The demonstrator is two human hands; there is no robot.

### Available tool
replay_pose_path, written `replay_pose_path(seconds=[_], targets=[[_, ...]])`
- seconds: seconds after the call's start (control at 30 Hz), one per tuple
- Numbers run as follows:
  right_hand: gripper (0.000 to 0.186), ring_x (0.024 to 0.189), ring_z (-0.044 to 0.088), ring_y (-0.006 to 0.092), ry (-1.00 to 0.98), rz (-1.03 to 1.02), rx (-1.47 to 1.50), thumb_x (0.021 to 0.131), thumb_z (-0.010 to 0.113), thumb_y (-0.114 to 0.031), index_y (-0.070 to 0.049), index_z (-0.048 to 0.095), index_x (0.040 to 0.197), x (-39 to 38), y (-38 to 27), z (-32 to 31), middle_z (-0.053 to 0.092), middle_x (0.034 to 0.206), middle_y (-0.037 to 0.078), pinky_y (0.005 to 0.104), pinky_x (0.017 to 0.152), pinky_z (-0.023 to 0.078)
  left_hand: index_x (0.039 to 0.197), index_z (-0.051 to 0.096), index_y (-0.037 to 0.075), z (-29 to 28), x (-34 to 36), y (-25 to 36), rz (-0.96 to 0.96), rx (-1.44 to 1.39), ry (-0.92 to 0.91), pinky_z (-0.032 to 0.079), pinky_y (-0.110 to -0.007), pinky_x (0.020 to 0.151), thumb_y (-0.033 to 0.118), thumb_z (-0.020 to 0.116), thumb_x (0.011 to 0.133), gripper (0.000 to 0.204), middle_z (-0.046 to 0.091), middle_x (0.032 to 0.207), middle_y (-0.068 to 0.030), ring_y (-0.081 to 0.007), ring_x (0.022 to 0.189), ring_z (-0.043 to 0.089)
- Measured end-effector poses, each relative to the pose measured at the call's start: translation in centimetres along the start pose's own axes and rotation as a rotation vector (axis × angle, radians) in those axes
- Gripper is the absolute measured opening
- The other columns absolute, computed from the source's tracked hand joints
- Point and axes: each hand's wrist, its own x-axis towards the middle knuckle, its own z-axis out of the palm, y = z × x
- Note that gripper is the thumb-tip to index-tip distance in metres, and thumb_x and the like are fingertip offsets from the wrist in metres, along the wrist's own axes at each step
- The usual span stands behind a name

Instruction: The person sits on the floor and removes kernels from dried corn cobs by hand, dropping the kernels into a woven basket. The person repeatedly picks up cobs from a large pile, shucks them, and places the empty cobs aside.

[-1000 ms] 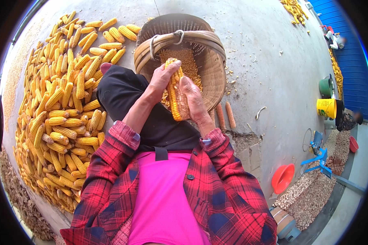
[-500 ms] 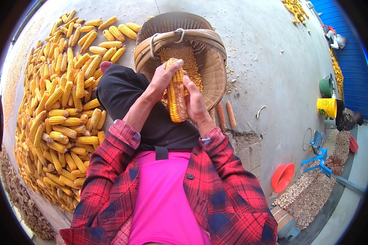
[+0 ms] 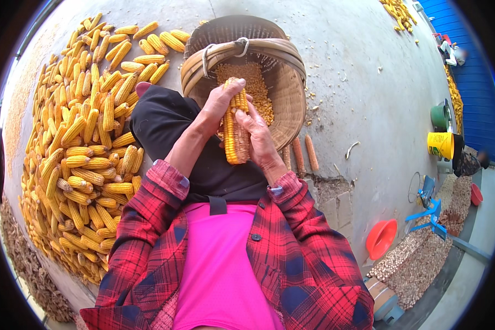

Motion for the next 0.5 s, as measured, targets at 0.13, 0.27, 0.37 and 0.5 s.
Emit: replay_pose_path(seconds=[0.13, 0.27, 0.37, 0.5], targets=[[0.045, 0.092, 0.061, 0.0145, 0.074, -0.097, -0.3, 0.095, 0.056, -0.027, -0.004, 0.041, 0.13, 1.3, 0.1, -0.8, 0.056, 0.112, 0.006, 0.0281, 0.074, 0.054, 0.092, 0.057, 0.007, 0.5, -0.3, -0.1, 0.131, 0.147, -0.018, 0.045, -0.025, 0.068, 0.032, 0.059, 0.09, 0.025, 0.057, 0.084, -0.0006, -0.0078, 0.075, 0.052], [0.038, 0.09, 0.059, 0.0109, 0.092, -0.098, -0.193, 0.094, 0.057, -0.023, -0.004, 0.045, 0.125, 1.0, 0.3, -0.1, 0.055, 0.108, 0.004, 0.0263, 0.074, 0.052, 0.092, 0.058, 0.005, 0.4, -0.3, -0.1, 0.057, 0.05, -0.073, 0.047, -0.026, 0.068, 0.03, 0.058, 0.09, 0.026, 0.059, 0.083, -0.0033, -0.0107, 0.074, 0.056], [0.038, 0.089, 0.06, 0.0126, 0.061, -0.102, -0.16, 0.095, 0.054, -0.022, -0.005, 0.042, 0.126, 0.6, 0.2, 0.1, 0.055, 0.106, 0.004, 0.0273, 0.074, 0.053, 0.092, 0.058, 0.004, 0.3, -0.1, -0.2, 0.009, 0.014, -0.087, 0.049, -0.027, 0.068, 0.03, 0.059, 0.089, 0.026, 0.06, 0.082, -0.0046, -0.012, 0.073, 0.058], [0.041, 0.089, 0.061, 0.0136, 0.046, -0.114, -0.159, 0.095, 0.053, -0.022, -0.005, 0.04, 0.13, 0.5, 0.4, -0.2, 0.055, 0.108, 0.005, 0.0282, 0.074, 0.054, 0.092, 0.059, 0.004, 0.6, -0.1, -0.4, -0.043, -0.041, -0.061, 0.05, -0.028, 0.067, 0.03, 0.059, 0.089, 0.027, 0.061, 0.082, -0.0052, -0.0128, 0.073, 0.059]])
